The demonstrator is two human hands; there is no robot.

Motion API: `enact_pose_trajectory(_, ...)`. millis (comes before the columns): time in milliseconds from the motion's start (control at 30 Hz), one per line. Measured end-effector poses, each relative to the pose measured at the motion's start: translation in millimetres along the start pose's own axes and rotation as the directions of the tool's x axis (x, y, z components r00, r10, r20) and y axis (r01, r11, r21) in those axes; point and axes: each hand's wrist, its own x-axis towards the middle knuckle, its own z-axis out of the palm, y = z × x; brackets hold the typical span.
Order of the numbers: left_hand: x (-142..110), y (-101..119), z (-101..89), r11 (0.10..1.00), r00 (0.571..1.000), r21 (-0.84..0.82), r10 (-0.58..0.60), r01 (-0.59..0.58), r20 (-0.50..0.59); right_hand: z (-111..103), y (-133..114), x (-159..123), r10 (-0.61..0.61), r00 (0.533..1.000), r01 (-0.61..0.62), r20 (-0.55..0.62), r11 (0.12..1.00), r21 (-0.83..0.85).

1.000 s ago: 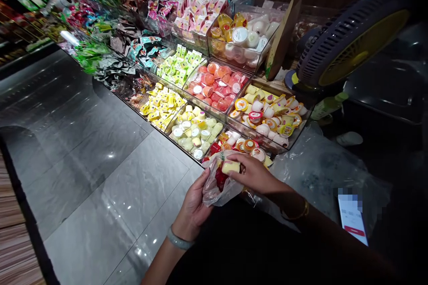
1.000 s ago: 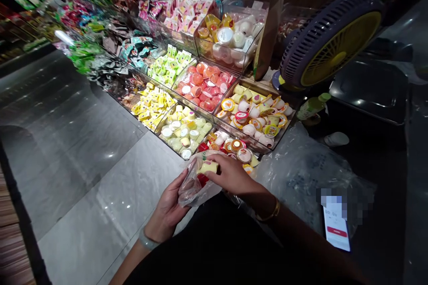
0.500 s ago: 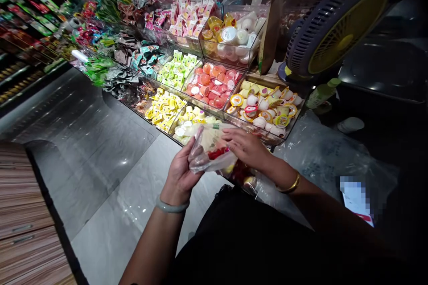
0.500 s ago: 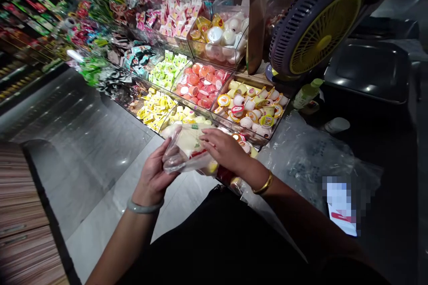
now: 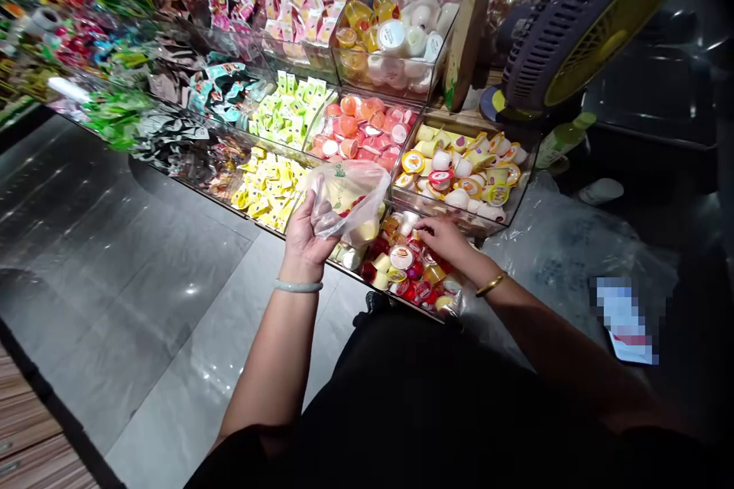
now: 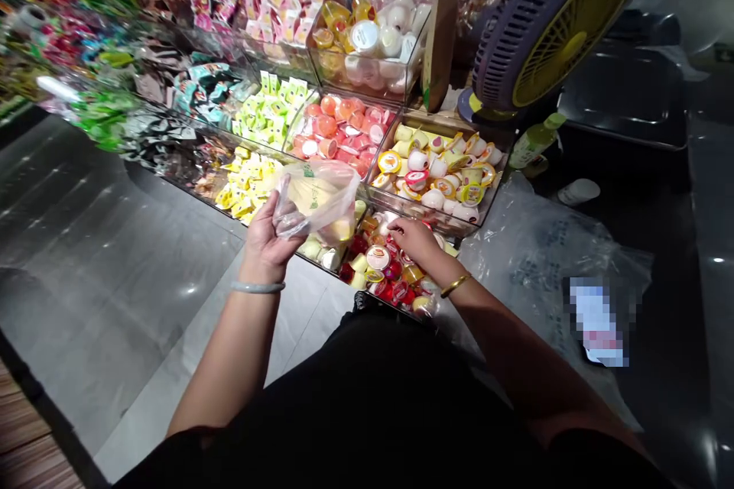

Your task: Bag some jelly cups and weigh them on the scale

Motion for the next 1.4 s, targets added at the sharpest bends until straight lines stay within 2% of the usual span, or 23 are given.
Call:
enact_pose_trajectory(67,7.0,6.3,-23.0,0.999,1.0,-0.028,-0.031,0.031,0.001,19.3,-2.2,0.6,0.041,0.996,-0.031,0.082,0.992,-0.12)
enact_pose_trajectory(167,10.5,14.6,-45.4,0.997,0.998,-0.041,-0.067,0.067,0.001,44.4,-11.5,-3.4,0.0,0.987,0.042,0.16,0.964,-0.262)
enact_pose_trajectory(233,11.2,17.8,-52.7,0.994,0.996,-0.052,-0.093,0.092,-0.006,57.8,-16.3,-6.4,-0.037,0.981,0.099,0.192,0.941,-0.325)
enact_pose_trajectory(333,12.5,18.3,-57.0,0.988,0.991,-0.086,-0.131,0.128,-0.034,68.6,-15.8,-8.1,-0.018,0.981,0.091,0.192,0.92,-0.382)
enact_pose_trajectory(600,20.0,15.0,-64.5,0.967,0.977,-0.149,-0.212,0.205,-0.034,57.6,12.1,-20.4,-0.03,0.993,0.057,0.117,0.97,-0.237)
enact_pose_trajectory(733,21.4,16.1,-66.9,0.969,0.974,-0.13,-0.218,0.21,-0.053,54.6,16.7,-34.0,-0.104,0.995,0.102,0.002,0.975,-0.199)
enact_pose_trajectory(900,21.8,15.5,-67.1,0.969,0.97,-0.13,-0.221,0.208,-0.097,43.3,12.7,-39.5,-0.187,0.97,0.143,-0.156,0.956,-0.255)
enact_pose_trajectory(1000,19.7,14.0,-60.6,0.974,0.972,-0.119,-0.204,0.191,-0.114,32.5,11.9,-35.8,-0.197,0.966,0.147,-0.167,0.95,-0.274)
enact_pose_trajectory(1100,16.4,12.6,-52.5,0.983,0.977,-0.087,-0.172,0.162,-0.123,26.1,13.7,-26.8,-0.15,0.98,0.1,-0.131,0.941,-0.323)
enact_pose_trajectory(1300,14.6,10.0,-54.1,0.983,0.98,-0.085,-0.174,0.166,-0.098,32.9,17.5,1.6,-0.075,0.969,-0.035,-0.236,0.903,-0.429)
enact_pose_trajectory(1400,14.8,7.7,-56.9,0.984,0.979,-0.061,-0.171,0.165,-0.11,37.1,16.2,10.7,-0.056,0.977,-0.064,-0.208,0.848,-0.527)
